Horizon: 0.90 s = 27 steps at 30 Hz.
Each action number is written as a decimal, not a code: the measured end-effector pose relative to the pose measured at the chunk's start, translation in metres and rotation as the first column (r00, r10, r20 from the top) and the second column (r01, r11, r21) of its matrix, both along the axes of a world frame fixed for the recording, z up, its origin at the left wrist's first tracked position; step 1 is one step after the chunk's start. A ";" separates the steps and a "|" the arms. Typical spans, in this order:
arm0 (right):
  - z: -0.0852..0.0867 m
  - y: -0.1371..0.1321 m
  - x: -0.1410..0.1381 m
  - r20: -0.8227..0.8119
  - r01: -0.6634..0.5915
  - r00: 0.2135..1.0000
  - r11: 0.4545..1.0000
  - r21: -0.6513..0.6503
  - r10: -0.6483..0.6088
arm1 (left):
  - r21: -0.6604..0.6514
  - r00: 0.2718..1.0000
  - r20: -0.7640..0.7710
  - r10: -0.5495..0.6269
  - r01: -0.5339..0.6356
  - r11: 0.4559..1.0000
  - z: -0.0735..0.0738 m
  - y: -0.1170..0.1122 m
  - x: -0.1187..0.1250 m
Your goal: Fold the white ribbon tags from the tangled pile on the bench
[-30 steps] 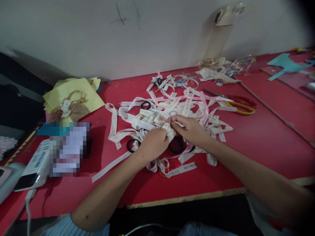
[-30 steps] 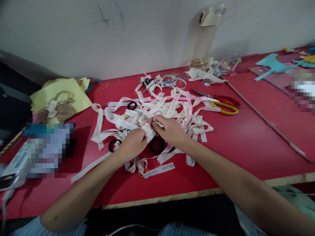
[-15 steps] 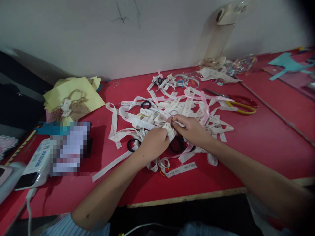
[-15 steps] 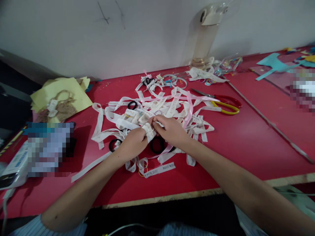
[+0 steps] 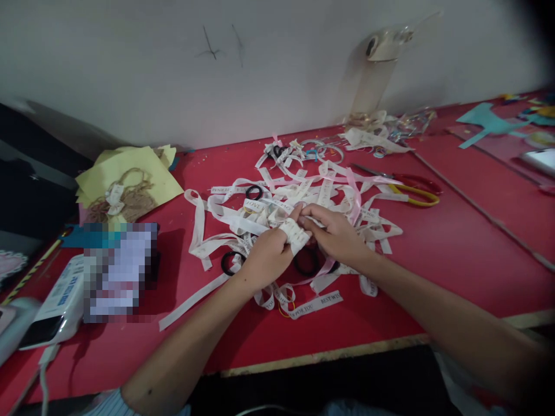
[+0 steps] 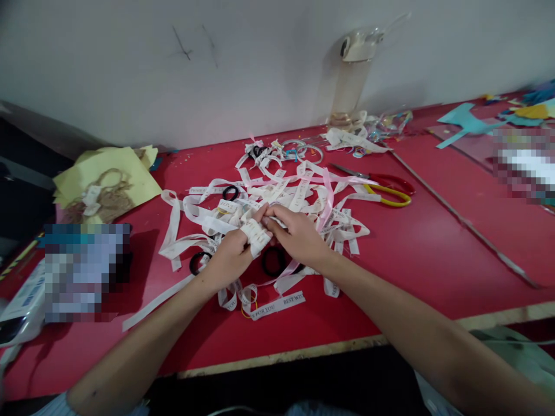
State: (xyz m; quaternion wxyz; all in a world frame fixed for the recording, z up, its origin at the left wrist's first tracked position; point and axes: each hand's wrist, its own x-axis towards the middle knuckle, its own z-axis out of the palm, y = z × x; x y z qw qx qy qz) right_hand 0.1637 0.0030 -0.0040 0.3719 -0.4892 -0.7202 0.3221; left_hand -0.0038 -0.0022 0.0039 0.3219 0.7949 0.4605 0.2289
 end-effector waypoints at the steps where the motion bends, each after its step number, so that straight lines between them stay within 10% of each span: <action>1: 0.001 -0.001 -0.001 -0.026 -0.005 1.000 1.000 -0.007 0.005 | 0.010 0.999 0.034 -0.010 0.010 1.000 0.001 0.000 0.000; 27: -0.001 -0.002 -0.001 -0.087 -0.051 0.995 0.998 0.045 0.055 | 0.108 0.997 0.029 -0.067 0.064 0.992 0.000 -0.003 -0.002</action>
